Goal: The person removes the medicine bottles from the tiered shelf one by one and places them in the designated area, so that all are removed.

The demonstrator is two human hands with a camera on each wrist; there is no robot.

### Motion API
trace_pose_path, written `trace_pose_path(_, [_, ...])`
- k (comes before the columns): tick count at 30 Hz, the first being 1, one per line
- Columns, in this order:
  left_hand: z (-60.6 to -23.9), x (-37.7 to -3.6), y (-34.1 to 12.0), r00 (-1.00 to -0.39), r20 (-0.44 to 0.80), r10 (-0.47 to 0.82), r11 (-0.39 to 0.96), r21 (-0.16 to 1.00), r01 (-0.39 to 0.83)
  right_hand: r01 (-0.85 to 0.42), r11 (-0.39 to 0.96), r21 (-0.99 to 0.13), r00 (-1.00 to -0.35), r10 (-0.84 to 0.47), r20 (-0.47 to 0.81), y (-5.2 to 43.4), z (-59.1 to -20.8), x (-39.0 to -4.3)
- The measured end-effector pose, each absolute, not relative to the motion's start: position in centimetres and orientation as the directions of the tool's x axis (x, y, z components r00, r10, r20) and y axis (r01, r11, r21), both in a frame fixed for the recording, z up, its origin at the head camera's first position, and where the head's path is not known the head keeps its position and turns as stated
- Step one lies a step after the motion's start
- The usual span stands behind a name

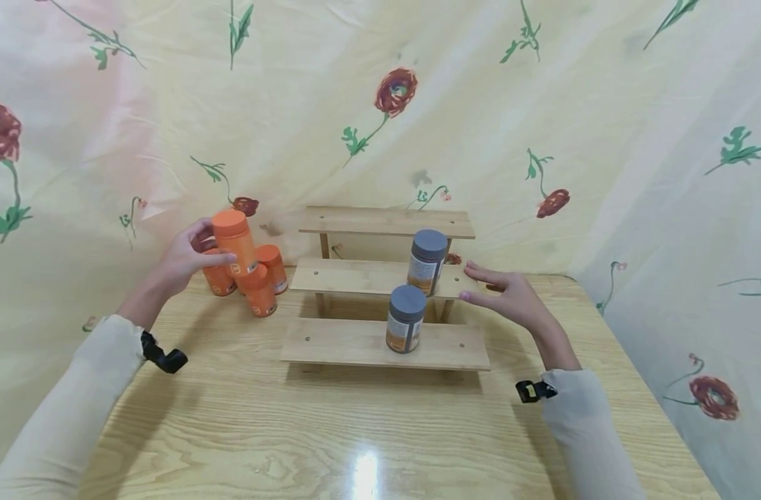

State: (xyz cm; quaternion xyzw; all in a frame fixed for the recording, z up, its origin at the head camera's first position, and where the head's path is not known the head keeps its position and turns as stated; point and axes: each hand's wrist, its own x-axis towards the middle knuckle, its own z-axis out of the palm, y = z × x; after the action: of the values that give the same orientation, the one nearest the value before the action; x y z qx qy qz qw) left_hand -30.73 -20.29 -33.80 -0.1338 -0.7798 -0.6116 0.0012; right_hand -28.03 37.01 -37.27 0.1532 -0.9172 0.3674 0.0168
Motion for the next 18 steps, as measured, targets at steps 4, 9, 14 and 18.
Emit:
trace_pose_path(4, [-34.2, -30.6, -20.9, -0.968, 0.155, 0.199, 0.215, 0.956, 0.198, -0.296, 0.688, -0.662, -0.952, -0.268, 0.147, 37.2, -37.5, -28.2])
trace_pose_path(9, [-34.6, -30.4, -21.7, -0.972, 0.151, 0.183, 0.228, 0.955, 0.191, -0.288, 0.691, -0.662, -0.955, -0.261, 0.143, 37.2, -37.6, -28.1])
trace_pose_path(14, [-35.2, -30.2, -22.5, -0.976, 0.148, 0.162, 0.238, 0.954, 0.184, -0.285, 0.682, -0.674, -0.955, -0.264, 0.137, 36.6, -36.8, -27.6])
trace_pose_path(18, [-35.8, -30.2, -23.1, -0.978, 0.144, 0.149, 0.254, 0.95, 0.179, -0.289, 0.678, -0.676, -0.953, -0.27, 0.137, 35.7, -35.5, -26.5])
